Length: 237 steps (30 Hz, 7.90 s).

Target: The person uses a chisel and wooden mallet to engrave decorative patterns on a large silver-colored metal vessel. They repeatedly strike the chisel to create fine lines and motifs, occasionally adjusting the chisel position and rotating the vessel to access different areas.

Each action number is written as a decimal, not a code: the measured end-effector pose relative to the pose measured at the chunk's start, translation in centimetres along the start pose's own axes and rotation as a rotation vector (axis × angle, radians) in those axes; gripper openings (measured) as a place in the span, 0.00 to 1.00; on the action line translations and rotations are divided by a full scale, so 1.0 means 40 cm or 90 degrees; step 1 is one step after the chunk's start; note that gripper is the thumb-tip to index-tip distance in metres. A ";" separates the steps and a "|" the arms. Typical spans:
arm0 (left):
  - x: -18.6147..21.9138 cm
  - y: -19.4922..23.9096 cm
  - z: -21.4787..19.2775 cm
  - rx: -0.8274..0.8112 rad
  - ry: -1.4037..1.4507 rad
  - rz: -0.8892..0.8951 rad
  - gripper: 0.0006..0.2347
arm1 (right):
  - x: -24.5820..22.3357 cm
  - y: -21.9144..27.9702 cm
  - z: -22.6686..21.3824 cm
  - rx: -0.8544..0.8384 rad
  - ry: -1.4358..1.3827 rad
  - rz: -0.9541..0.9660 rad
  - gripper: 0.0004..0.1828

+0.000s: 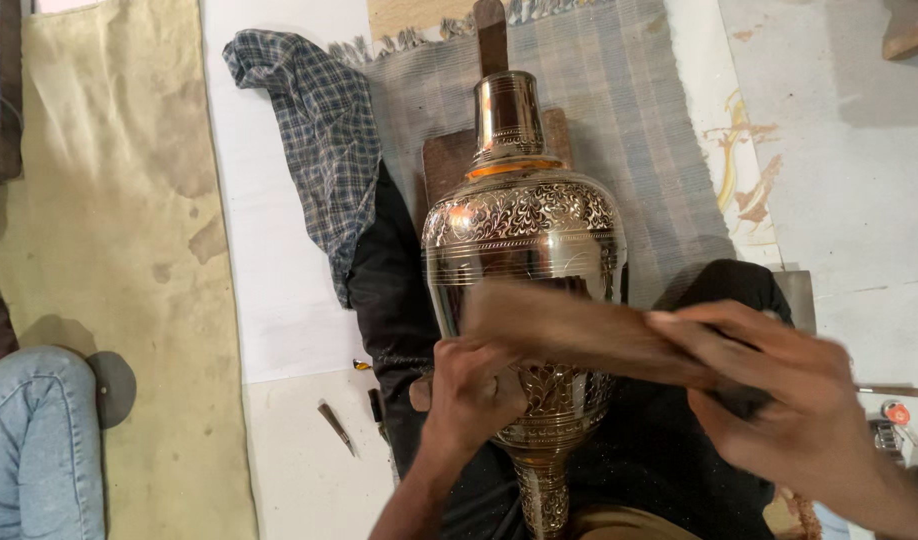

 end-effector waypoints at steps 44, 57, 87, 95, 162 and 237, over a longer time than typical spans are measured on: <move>-0.762 -0.223 0.076 0.259 0.642 -0.232 0.11 | 0.092 0.401 0.562 -0.032 -0.760 0.974 0.31; -0.727 -0.089 0.165 0.053 0.549 0.028 0.13 | 0.142 0.484 0.712 -0.111 -0.896 0.790 0.28; -0.722 -0.125 0.089 0.235 0.679 -0.072 0.15 | 0.177 0.416 0.670 0.320 -0.742 0.240 0.14; -0.772 -0.080 0.096 0.337 0.823 -0.356 0.16 | 0.246 0.488 0.695 -0.014 -1.065 0.692 0.14; 0.177 -0.011 0.111 0.489 0.128 -0.139 0.12 | -0.176 -0.119 -0.121 -0.072 0.392 -0.365 0.36; 0.154 -0.060 0.066 0.514 0.256 -0.097 0.08 | 0.012 0.041 0.023 0.215 -0.245 0.116 0.39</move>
Point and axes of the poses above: each hand's wrist, its own y-axis away from the middle knuckle, its own z-axis out of the palm, x = y × z, the point moved 4 cm from there along -y, towards the middle knuckle, and after that the axes turned 6 degrees about y, right-handed, at the moved point
